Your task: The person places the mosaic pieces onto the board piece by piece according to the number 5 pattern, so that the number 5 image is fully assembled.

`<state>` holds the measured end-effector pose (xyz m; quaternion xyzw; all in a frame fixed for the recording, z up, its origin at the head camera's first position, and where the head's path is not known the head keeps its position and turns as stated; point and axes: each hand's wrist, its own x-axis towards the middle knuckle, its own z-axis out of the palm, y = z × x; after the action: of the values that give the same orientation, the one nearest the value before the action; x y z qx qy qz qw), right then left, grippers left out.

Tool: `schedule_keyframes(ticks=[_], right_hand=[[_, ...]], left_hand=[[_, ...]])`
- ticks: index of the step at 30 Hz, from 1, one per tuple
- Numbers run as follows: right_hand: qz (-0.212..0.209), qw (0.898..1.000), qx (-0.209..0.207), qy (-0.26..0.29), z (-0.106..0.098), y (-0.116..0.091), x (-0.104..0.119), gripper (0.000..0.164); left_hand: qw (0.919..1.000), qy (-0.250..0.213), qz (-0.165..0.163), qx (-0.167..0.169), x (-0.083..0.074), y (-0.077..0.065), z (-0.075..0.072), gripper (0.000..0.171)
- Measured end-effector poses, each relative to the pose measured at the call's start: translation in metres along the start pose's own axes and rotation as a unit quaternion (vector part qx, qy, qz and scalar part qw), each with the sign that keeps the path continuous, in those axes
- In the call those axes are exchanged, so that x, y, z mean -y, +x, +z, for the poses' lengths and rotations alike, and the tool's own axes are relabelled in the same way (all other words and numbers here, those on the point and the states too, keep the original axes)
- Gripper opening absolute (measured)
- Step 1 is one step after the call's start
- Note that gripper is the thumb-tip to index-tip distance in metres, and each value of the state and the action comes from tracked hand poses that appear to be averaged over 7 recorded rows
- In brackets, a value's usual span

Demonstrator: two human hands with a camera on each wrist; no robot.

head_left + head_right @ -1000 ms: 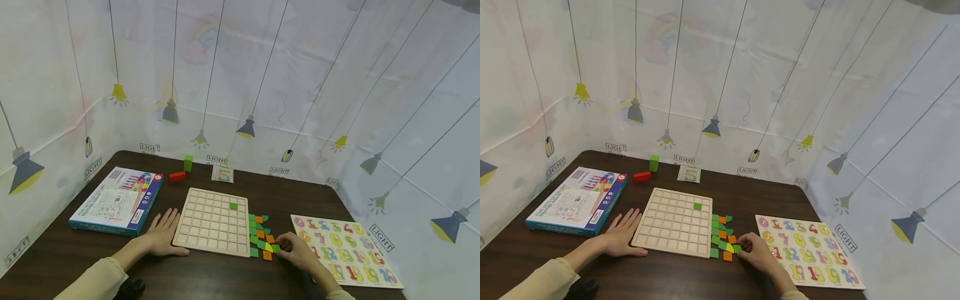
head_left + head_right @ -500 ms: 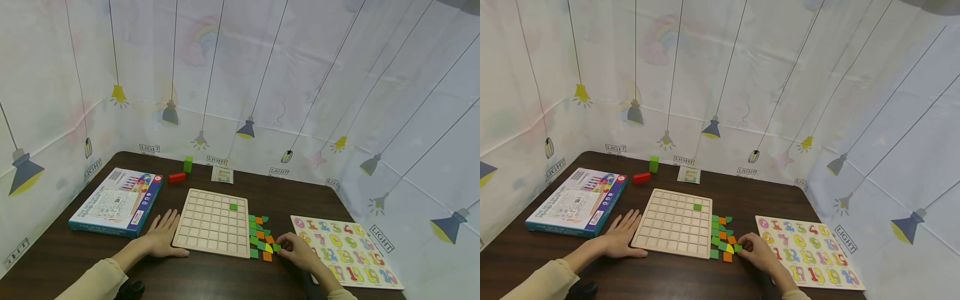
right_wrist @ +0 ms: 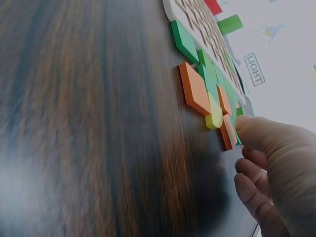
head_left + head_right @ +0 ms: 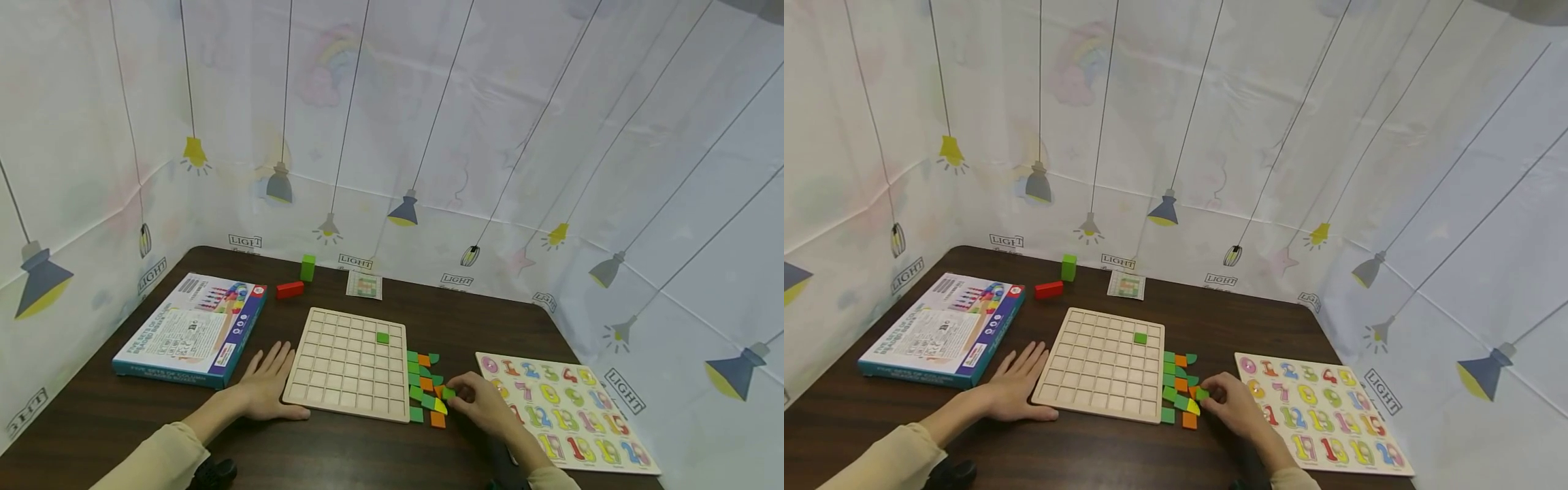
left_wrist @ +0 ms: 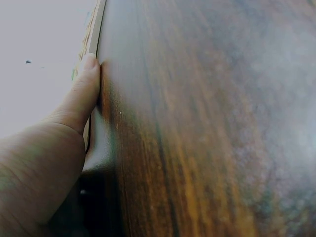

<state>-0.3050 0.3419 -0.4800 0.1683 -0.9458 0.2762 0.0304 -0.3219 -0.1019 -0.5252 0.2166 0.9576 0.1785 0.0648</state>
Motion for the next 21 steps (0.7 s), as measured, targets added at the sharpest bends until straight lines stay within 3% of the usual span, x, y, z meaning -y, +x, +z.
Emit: schedule_keyframes(ticks=[10,21], right_hand=[[0.001,0.998,-0.059,-0.003,0.013,0.021,0.011,0.018],[-0.017,0.997,-0.075,0.004,0.026,0.043,0.02,0.018]], left_hand=[[1.0,0.003,0.0,0.001,0.002,0.002,0.002,0.126],[0.9999,-0.014,0.0,0.002,-0.001,-0.001,0.0,0.126]])
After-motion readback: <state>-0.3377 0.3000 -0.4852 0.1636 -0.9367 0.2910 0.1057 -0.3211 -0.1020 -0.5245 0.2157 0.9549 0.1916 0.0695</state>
